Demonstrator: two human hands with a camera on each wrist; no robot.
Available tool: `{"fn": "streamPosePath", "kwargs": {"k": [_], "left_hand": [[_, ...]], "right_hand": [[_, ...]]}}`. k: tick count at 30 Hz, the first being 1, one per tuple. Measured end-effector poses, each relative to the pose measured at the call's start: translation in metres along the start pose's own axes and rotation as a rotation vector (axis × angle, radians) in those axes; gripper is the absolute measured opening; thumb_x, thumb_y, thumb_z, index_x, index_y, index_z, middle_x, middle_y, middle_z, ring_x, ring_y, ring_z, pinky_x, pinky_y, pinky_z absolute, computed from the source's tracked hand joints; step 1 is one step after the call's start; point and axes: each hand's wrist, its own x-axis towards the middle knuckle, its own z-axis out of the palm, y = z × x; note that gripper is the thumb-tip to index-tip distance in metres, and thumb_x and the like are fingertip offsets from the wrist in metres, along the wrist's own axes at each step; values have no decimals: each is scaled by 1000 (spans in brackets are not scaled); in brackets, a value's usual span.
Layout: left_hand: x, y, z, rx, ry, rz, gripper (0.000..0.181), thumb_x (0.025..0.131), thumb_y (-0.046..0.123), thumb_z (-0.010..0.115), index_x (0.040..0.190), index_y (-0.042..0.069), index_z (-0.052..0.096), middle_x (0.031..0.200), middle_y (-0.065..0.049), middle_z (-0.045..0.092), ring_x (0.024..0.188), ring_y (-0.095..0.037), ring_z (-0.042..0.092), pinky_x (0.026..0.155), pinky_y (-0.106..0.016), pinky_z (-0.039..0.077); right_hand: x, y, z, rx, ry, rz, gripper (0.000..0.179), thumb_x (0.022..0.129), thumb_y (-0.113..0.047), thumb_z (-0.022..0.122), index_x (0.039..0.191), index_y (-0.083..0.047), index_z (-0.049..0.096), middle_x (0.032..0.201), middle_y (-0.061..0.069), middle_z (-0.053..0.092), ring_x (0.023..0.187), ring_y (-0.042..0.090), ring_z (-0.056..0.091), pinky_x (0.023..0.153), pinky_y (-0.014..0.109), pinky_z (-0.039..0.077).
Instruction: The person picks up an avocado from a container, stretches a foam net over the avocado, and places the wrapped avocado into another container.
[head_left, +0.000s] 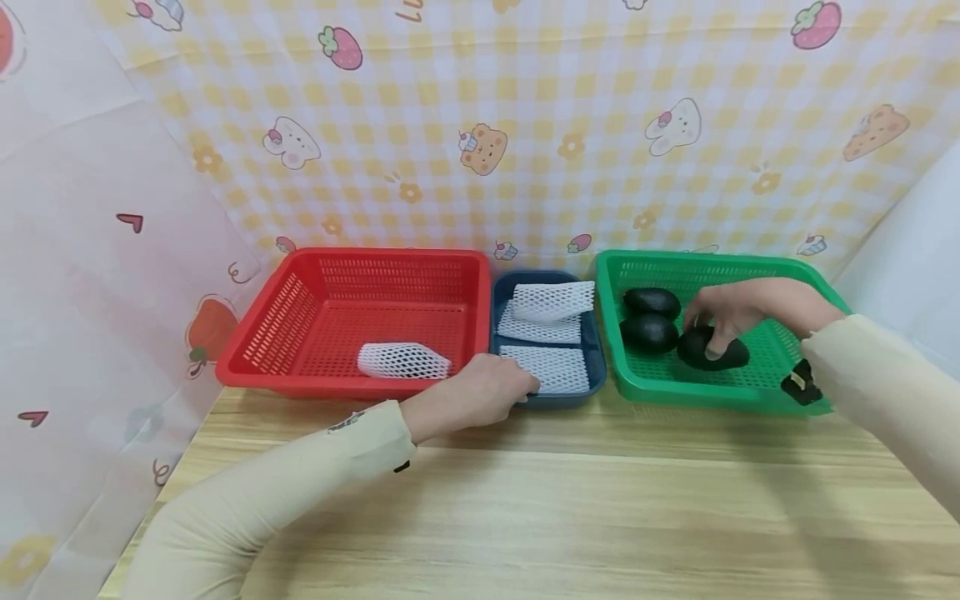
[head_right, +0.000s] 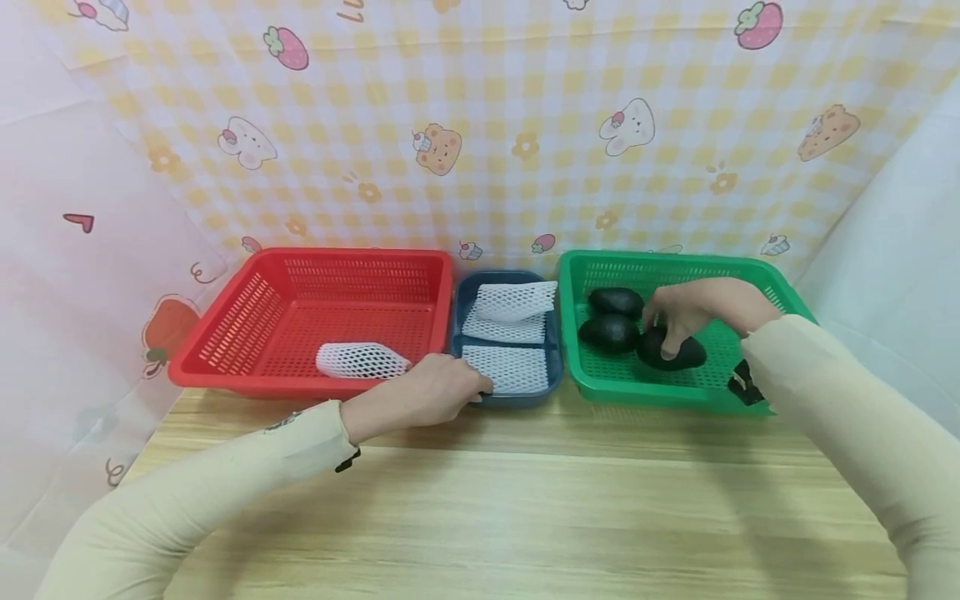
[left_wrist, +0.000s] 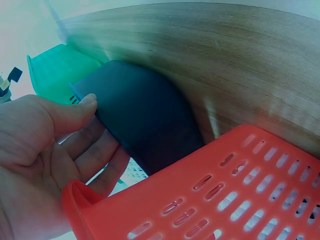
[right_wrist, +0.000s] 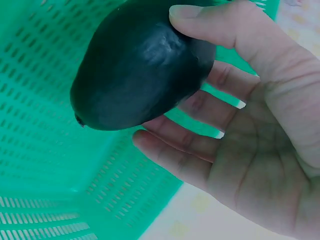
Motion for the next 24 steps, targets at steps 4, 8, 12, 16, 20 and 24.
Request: {"fn": "streamPosePath", "kwargs": {"k": [4, 8, 12, 16, 20, 24], "left_hand": [[0, 1, -1, 4, 1, 1, 38, 90, 23, 78, 127, 18, 73, 101, -1, 72, 83, -15, 62, 74, -27, 54], [0, 1, -1, 5, -1, 1, 37, 91, 23, 78, 127, 18, 73, 102, -1, 72, 83, -15, 62, 74, -28, 54], [0, 1, -1, 9, -2, -1, 37, 91, 23, 78, 127, 18, 73, 103, -1, 72, 84, -15, 62, 74, -28, 54], [0, 1, 0, 13, 0, -3, 39, 89, 23, 79, 127, 18, 73, 103, -1, 72, 85, -16, 63, 75, -28, 54], [0, 0, 0, 11, 2, 0, 39, 89, 22, 80, 127, 18, 73, 104, -1, 72, 87, -16, 63, 75, -29, 55], [-1, 1, 0, 7, 6, 3, 38, 89, 21, 79, 127, 17, 73, 105, -1, 72, 87, -16, 63, 76, -29, 55]], "right_hand": [[-10, -7, -6, 14, 94, -30, 60, 80, -9, 83, 130, 11, 58, 125, 23, 59, 107, 37, 61, 76, 40, 56], [-20, -16, -11, -26, 162, -47, 55, 79, -11, 85, 126, 5, 62, 122, 14, 62, 104, 31, 61, 74, 37, 54], [-26, -30, -13, -39, 190, -58, 46, 77, -10, 85, 119, -5, 66, 116, 6, 63, 95, 24, 57, 72, 35, 51], [-31, -46, -11, -70, 225, -68, 49, 76, -11, 85, 120, -6, 65, 118, 7, 62, 88, 20, 56, 72, 36, 50], [-32, -64, -6, -143, 276, -92, 56, 76, -15, 86, 125, -4, 63, 120, 8, 62, 86, 18, 53, 70, 36, 49], [-31, -82, 0, -175, 321, -160, 57, 75, -16, 87, 124, -5, 63, 116, 4, 63, 85, 16, 52, 69, 33, 49]]}}
